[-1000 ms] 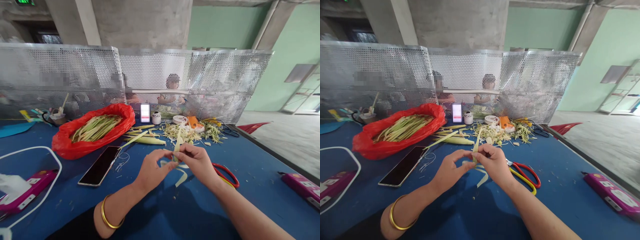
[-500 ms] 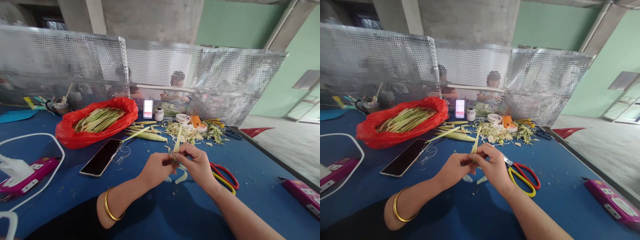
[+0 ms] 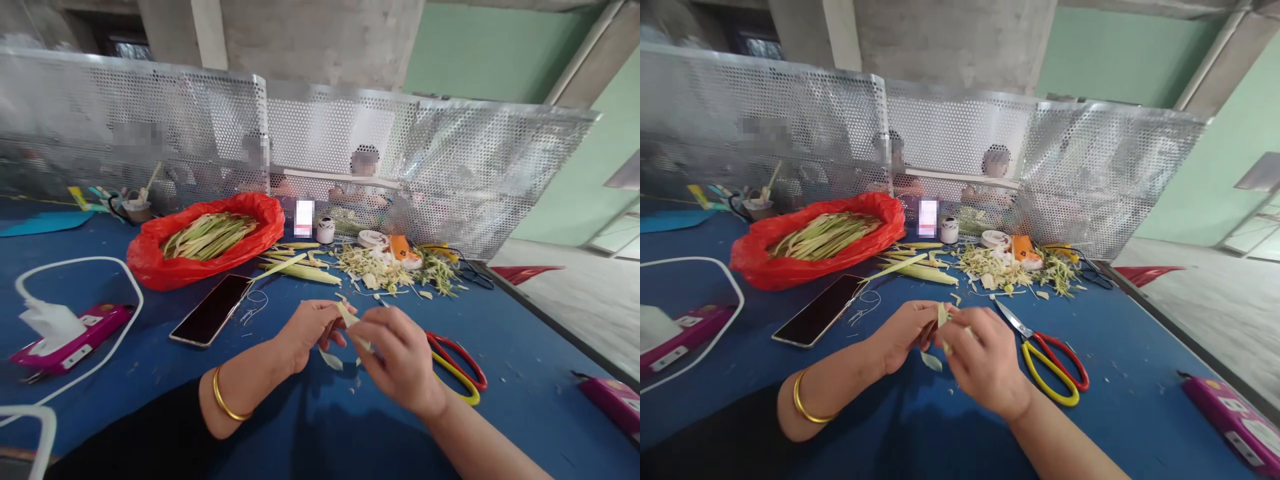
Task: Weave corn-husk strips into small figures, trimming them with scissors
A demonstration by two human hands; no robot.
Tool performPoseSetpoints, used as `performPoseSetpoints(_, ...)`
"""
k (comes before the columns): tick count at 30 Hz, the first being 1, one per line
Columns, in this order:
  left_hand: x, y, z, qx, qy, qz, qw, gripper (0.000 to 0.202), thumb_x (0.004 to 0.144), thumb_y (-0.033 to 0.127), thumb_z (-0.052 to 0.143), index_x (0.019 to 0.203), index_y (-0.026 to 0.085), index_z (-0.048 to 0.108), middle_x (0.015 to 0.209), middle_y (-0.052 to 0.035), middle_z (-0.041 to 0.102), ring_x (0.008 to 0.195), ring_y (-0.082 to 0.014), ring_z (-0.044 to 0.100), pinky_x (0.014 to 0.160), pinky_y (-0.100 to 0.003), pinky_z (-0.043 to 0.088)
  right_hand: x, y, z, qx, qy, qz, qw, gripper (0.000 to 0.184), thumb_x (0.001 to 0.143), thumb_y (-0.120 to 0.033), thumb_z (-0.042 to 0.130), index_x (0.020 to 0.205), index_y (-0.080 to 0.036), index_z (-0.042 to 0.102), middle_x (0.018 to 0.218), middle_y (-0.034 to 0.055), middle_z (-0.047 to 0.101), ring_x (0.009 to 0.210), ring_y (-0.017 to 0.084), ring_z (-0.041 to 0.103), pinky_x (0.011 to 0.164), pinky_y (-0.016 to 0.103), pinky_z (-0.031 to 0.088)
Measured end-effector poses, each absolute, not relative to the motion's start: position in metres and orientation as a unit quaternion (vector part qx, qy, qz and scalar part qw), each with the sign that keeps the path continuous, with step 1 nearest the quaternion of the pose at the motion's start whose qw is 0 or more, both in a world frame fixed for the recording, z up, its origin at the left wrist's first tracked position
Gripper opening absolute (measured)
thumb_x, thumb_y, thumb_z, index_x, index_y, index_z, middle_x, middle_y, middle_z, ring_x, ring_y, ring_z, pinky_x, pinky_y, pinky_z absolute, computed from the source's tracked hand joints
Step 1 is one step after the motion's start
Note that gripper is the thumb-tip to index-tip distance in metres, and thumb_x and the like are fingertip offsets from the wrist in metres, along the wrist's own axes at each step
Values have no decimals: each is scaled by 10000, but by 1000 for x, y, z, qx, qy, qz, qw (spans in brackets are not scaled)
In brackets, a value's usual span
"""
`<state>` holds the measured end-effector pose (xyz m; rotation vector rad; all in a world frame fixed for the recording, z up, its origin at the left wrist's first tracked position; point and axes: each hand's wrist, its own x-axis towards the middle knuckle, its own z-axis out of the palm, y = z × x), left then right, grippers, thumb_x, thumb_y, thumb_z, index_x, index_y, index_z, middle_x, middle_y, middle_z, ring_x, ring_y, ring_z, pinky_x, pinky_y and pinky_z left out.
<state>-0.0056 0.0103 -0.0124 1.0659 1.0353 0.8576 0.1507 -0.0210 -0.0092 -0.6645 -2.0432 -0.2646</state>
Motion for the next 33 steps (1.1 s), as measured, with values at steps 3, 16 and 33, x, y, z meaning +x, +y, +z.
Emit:
performPoseSetpoints(3,-11,15,-9,419,442,407,681,383,719,458,682,952,157,718,739,-44,715,470,-72,493,413,-190,234,147,-22,-13,-221,-877,-246,349,198,888,-80,494,935,-179,658,741,44,633,668,170,603,631,321,444)
performPoseSetpoints(16,-24,23,-3,404,402,407,714,329,757,387,678,991,157,696,835,-57,735,415,-33,497,372,-154,272,146,-10,-22,-232,-881,-270,311,236,936,-88,436,889,-147,659,713,47,641,677,167,579,687,333,441)
performPoseSetpoints(33,-7,11,-11,331,351,445,755,206,770,281,684,907,127,689,766,-54,715,649,-119,648,615,-198,491,127,-16,-35,-198,-882,-302,304,255,909,-77,426,843,-177,651,736,28,638,691,174,578,826,375,421)
